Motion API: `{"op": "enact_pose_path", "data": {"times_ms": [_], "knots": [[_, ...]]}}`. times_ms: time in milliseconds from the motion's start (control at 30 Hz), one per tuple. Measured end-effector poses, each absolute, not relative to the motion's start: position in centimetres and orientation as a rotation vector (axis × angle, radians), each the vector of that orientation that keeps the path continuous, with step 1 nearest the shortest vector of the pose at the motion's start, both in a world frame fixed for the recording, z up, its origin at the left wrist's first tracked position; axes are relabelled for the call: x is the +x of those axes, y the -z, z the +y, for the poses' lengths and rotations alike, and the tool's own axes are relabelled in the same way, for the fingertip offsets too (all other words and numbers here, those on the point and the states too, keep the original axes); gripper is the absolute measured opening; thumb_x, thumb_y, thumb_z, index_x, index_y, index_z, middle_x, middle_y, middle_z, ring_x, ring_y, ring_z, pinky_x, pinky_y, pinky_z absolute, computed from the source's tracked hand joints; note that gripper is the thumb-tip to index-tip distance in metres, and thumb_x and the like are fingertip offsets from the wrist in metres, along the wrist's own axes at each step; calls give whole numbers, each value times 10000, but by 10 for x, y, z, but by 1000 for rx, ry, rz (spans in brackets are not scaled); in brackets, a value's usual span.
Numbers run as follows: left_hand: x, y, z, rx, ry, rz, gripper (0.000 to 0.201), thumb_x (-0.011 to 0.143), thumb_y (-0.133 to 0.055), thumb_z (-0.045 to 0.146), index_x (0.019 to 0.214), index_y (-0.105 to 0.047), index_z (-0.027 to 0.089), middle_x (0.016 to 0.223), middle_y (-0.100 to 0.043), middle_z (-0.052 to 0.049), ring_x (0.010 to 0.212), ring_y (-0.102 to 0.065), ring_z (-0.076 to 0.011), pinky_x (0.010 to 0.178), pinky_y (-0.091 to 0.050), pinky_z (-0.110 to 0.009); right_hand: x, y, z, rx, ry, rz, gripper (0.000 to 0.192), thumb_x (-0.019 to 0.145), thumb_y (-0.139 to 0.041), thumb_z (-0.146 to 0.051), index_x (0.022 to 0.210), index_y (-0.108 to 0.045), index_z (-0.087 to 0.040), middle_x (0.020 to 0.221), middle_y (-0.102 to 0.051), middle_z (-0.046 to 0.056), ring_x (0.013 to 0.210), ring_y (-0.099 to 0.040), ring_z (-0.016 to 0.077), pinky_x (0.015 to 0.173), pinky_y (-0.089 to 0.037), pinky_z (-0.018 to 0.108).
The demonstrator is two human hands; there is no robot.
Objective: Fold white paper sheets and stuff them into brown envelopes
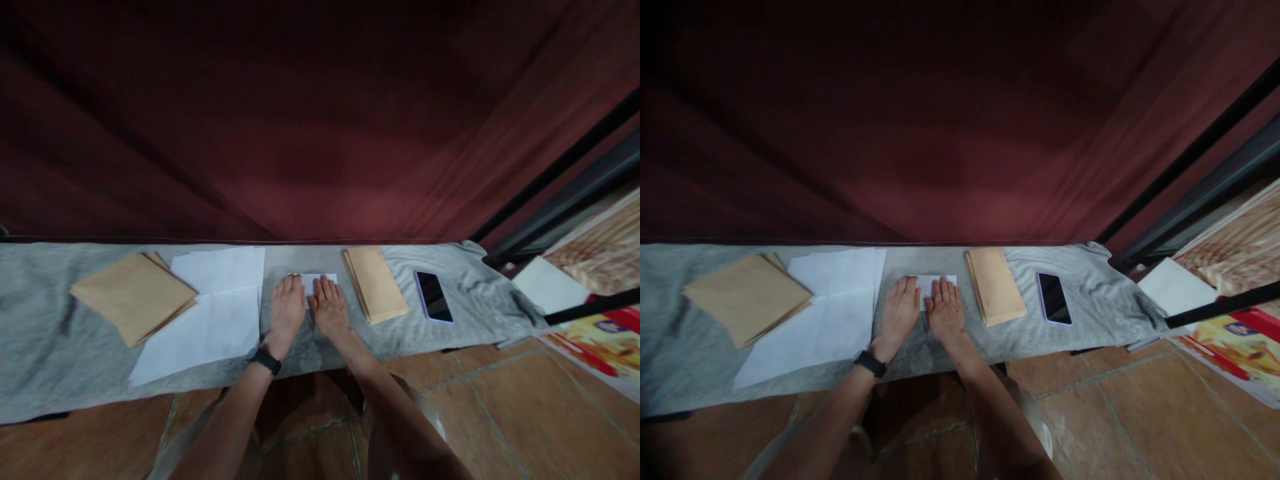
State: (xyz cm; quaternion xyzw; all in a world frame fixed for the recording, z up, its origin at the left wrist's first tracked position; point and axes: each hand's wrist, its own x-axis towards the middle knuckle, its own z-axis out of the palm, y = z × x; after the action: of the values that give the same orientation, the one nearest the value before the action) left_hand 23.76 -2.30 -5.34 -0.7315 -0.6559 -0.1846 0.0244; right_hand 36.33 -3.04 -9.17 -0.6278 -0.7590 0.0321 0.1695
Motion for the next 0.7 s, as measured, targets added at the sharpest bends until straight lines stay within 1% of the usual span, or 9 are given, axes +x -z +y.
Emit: {"op": "enact_pose_path", "data": {"times_ms": [67, 133, 267, 400, 500, 600, 700], "knots": [[245, 63, -24, -2438, 605, -1922, 464, 1018, -322, 274, 1390, -539, 101, 1439, -576, -158, 1364, -502, -264, 1149, -371, -409, 364, 91, -31, -1784, -102, -2179, 523, 1045, -337, -260, 1545, -380, -112, 1617, -326, 155, 1495, -319, 285, 1217, -237, 466], [251, 73, -25, -2514, 568, -1915, 522, 1029, -311, 342, 1462, -482, 106, 1528, -496, -142, 1451, -404, -257, 1211, -288, -423, 365, 91, -31, -1785, -113, -2199, 531, 1026, -330, -191, 1551, -370, -119, 1625, -311, 144, 1503, -306, 275, 1222, -231, 456], [253, 86, -28, -2458, 423, -2051, 597, 1035, -262, 400, 1536, -383, 98, 1599, -384, -144, 1511, -300, -256, 1245, -206, -449, 368, 93, -30, -1800, -120, -2193, 535, 1027, -351, -209, 1554, -365, -122, 1623, -315, 141, 1504, -303, 279, 1220, -237, 464], [248, 91, -31, -2397, 344, -2066, 619, 1032, -258, 395, 1560, -324, 79, 1630, -308, -149, 1532, -244, -255, 1250, -181, -444, 373, 97, -29, -1826, -70, -2131, 534, 1032, -385, -255, 1539, -383, -88, 1613, -327, 165, 1489, -331, 300, 1212, -251, 486], [244, 91, -33, -2344, 324, -2069, 615, 1026, -286, 379, 1570, -306, 94, 1634, -294, -149, 1536, -231, -252, 1246, -193, -439, 379, 101, -31, -1856, -6, -2062, 539, 1038, -393, -282, 1518, -397, -38, 1587, -363, 210, 1466, -368, 307, 1191, -289, 489], [241, 90, -35, -2300, 283, -2093, 629, 1021, -316, 392, 1570, -300, 85, 1636, -278, -167, 1538, -222, -269, 1245, -188, -455, 385, 100, -35, -1885, 73, -2000, 534, 1042, -390, -278, 1498, -407, -1, 1553, -409, 250, 1445, -394, 308, 1168, -324, 475], [239, 88, -35, -2278, 251, -2126, 633, 1023, -321, 387, 1574, -284, 77, 1643, -251, -172, 1542, -204, -278, 1244, -187, -464, 389, 92, -39, -1925, 83, -1982, 511, 1033, -399, -266, 1477, -441, -17, 1492, -491, 251, 1376, -462, 321, 1120, -376, 475]]}}
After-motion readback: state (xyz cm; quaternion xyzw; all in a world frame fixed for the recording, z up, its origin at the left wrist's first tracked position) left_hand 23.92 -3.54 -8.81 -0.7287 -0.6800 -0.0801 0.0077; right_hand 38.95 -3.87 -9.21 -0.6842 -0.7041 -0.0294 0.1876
